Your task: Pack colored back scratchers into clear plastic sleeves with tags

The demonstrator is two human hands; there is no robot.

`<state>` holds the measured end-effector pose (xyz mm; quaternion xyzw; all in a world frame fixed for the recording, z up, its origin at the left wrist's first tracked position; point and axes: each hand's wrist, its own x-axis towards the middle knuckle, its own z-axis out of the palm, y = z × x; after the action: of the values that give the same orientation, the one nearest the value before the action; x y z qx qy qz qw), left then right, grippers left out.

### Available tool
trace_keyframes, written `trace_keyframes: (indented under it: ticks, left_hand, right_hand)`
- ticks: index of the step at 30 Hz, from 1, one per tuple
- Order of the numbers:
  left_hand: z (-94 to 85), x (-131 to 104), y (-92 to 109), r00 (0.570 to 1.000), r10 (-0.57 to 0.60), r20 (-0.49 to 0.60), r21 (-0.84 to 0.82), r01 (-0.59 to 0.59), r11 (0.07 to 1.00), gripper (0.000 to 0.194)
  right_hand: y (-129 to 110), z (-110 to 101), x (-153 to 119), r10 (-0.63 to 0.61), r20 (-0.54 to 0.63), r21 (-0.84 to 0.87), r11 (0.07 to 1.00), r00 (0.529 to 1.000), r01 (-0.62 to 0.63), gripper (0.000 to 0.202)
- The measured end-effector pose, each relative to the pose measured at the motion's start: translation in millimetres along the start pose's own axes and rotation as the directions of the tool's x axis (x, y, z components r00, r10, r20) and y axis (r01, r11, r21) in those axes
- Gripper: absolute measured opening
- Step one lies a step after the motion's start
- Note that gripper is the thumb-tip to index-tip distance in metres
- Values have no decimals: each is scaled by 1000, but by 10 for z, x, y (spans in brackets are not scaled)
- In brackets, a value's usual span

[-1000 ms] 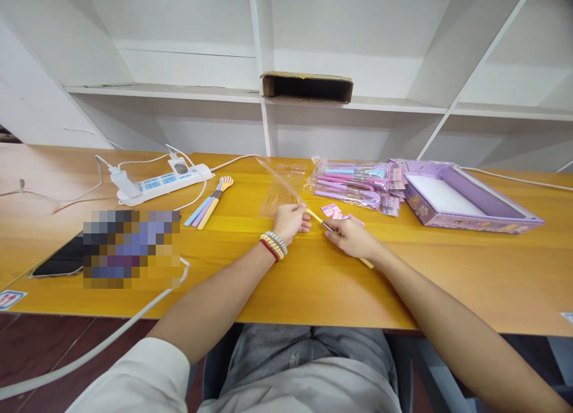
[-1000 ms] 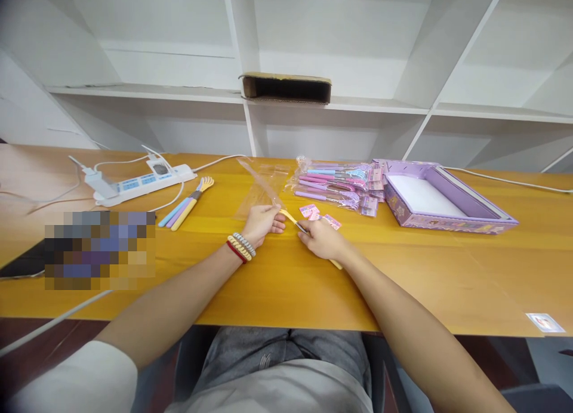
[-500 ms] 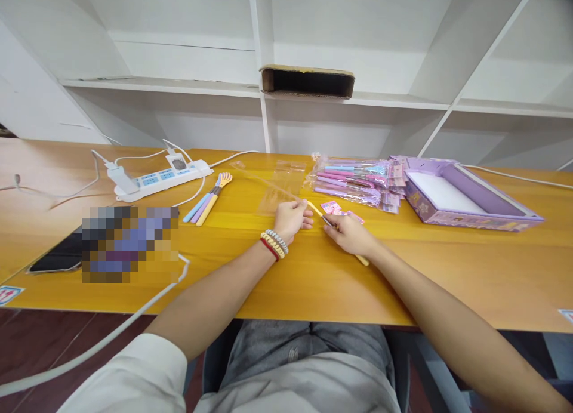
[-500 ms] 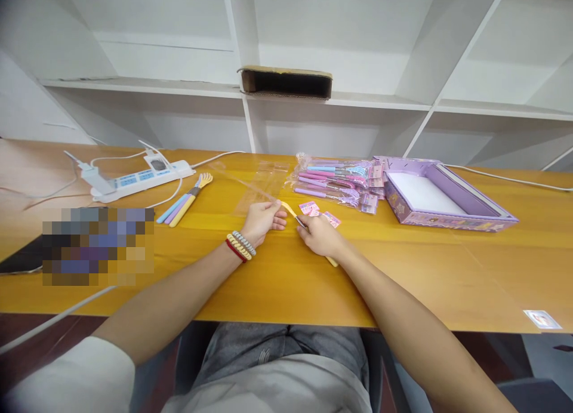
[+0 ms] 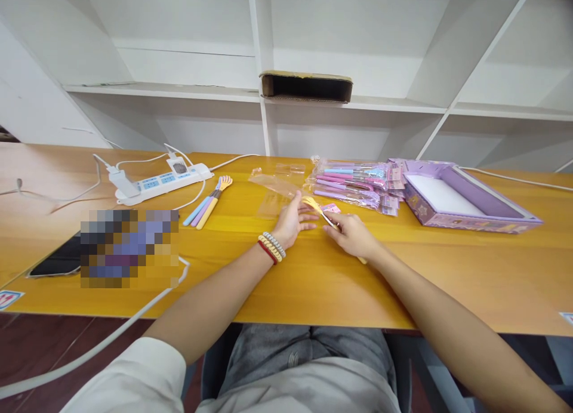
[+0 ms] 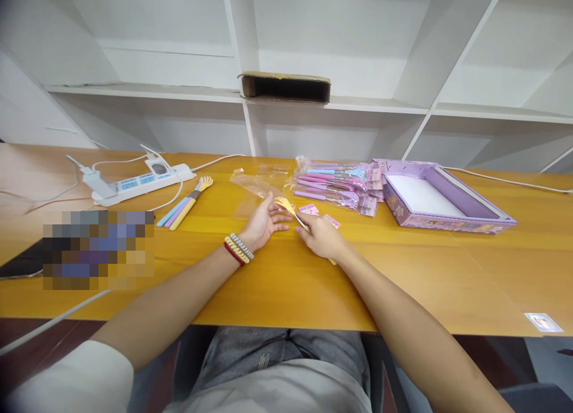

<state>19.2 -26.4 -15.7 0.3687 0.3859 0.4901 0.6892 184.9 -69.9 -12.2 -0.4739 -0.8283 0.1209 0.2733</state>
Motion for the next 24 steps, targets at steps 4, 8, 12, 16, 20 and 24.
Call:
trace_keyframes:
  ticks: [4, 8, 12, 16, 20, 24]
  left_hand:
    - [-30, 3, 47, 994, -30, 109, -59, 36, 998, 48]
    - [-58, 4, 65, 991, 3, 135, -51, 4, 999, 37]
    - [-75, 13, 67, 977, 120, 179, -98, -103, 990, 21]
    - [-42, 6, 26, 978, 121, 168, -96, -106, 990, 15]
    - [18, -14, 12, 980, 139, 145, -73, -130, 989, 16]
    - [-62, 46, 162, 965, 258, 38, -108, -252, 962, 15]
  right_hand:
    - [14, 14, -26, 38, -89, 39, 999, 995, -34, 43]
    - [25, 11, -54, 88, -122, 83, 993, 989, -78, 64]
    - [26, -4, -63, 95, -104, 71, 994, 990, -88, 70]
    - [17, -2, -55, 106, -101, 65, 993, 989, -100, 69]
    - [8, 9, -42, 146, -96, 164, 978, 985, -129, 70]
    - [42, -6, -32, 249, 143, 456, 842, 958, -287, 76]
